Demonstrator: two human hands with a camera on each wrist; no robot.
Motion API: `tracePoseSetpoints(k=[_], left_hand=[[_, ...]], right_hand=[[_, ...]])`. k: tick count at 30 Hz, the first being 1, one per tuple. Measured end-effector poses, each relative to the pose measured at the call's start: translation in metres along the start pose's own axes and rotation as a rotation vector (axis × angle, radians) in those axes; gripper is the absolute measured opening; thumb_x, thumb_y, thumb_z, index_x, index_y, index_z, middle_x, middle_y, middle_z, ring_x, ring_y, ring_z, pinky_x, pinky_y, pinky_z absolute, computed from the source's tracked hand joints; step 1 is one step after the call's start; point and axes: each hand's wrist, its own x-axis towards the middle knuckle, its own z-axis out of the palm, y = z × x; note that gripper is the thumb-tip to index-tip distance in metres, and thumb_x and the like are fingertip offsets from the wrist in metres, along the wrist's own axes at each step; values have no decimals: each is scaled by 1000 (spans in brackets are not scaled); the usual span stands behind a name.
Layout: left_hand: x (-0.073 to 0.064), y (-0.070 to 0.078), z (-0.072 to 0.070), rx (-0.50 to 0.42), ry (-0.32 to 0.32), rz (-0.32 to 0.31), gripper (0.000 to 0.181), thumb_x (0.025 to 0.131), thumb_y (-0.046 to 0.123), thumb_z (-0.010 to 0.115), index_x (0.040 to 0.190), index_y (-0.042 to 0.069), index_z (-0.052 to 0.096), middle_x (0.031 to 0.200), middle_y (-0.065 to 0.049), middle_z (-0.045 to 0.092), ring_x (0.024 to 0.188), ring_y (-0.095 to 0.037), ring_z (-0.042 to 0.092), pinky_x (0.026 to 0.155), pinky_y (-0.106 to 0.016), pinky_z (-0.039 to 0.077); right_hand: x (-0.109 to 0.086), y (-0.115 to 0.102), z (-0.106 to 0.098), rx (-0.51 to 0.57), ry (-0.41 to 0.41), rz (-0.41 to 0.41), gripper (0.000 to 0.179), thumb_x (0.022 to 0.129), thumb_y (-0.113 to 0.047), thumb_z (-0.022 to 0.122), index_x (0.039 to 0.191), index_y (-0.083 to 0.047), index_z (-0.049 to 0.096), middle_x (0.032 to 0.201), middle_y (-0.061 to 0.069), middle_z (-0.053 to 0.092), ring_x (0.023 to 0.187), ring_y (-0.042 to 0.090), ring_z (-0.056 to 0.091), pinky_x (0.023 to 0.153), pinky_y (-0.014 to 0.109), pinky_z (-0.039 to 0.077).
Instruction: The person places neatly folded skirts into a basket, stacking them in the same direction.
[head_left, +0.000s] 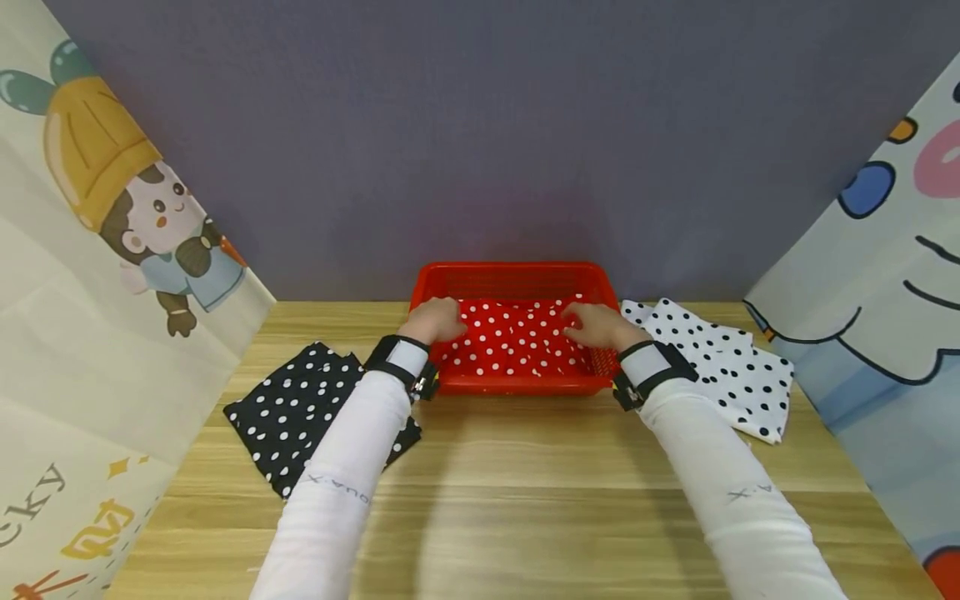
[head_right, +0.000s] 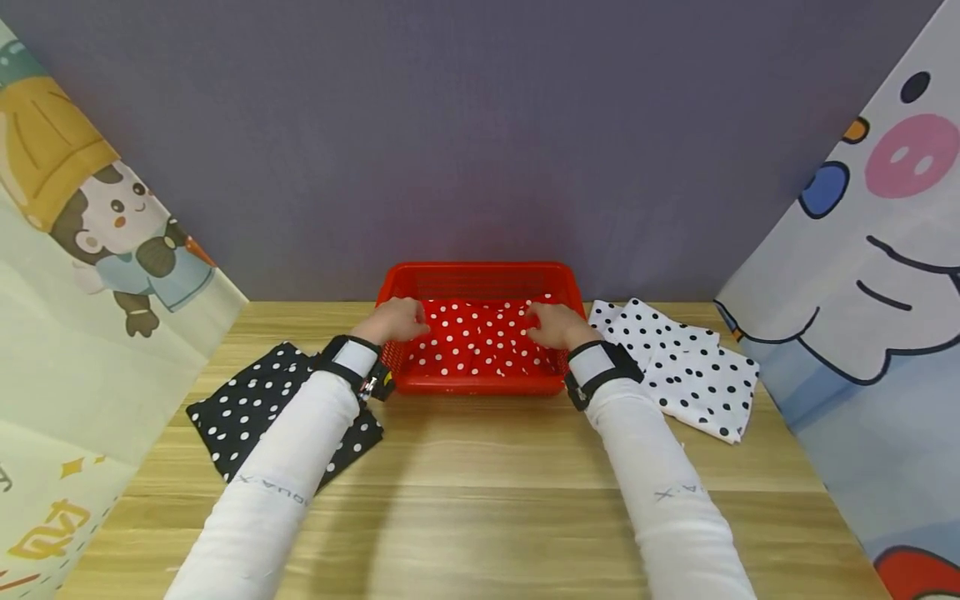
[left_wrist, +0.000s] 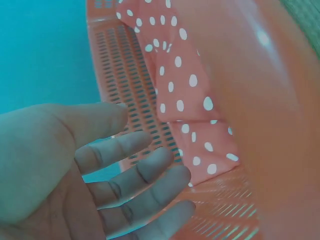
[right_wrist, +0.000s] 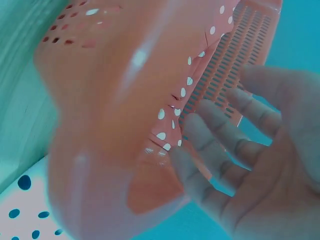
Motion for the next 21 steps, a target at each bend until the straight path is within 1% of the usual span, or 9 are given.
tracePoseSetpoints(k=[2,5,7,9,12,15,18,21], left_hand=[[-3,0,-1,24,21,38,22,88,27,56,93,8,64,76,-5,60,68,-18,54,60,-29,43],[-10,-2,-1,44,67,78,20,88,27,57,86,8,63,73,-5,60,66,-18,54,58,-30,43],[-16,-3,0,53,99,99,18,88,26,58,83,9,61,72,-4,59,66,-18,55,58,-30,44],[-23,-5,1,59,136,115,18,87,25,59,81,9,59,71,-4,59,65,-17,55,57,-30,44],[-34,-7,5,69,201,153,17,87,24,61,78,10,58,70,-3,58,65,-17,55,56,-31,45],[-45,-8,9,69,265,187,19,86,22,61,72,11,57,64,-2,56,62,-18,54,53,-31,43],[-54,-9,15,55,306,201,23,86,21,60,66,12,53,58,-1,52,57,-17,51,49,-30,39],[-64,-10,21,41,322,211,24,86,21,59,65,13,50,56,0,49,54,-16,48,46,-28,37]], right_hand=[[-4,1,1,-18,38,-22,33,87,-16,58,116,-1,55,99,14,63,77,21,56,80,39,50],[-12,0,2,-54,102,-59,19,85,-14,61,101,-3,59,87,10,62,74,21,55,74,37,49],[-17,0,3,-80,151,-90,11,84,-12,61,93,-5,58,80,7,60,72,20,53,70,36,48],[-24,-1,5,-95,195,-121,7,84,-11,61,87,-6,57,75,5,57,68,19,52,66,34,47],[-35,-2,10,-112,261,-166,6,83,-10,61,81,-8,55,69,3,53,64,18,49,60,31,44],[-46,-2,16,-108,316,-201,8,82,-8,61,78,-9,54,67,2,50,61,16,47,56,29,41],[-58,-4,24,-89,352,-214,9,82,-6,61,77,-10,54,68,0,50,62,14,46,55,27,39],[-68,-6,34,-75,367,-217,10,81,-6,62,77,-11,55,70,0,50,62,13,45,55,26,40]])
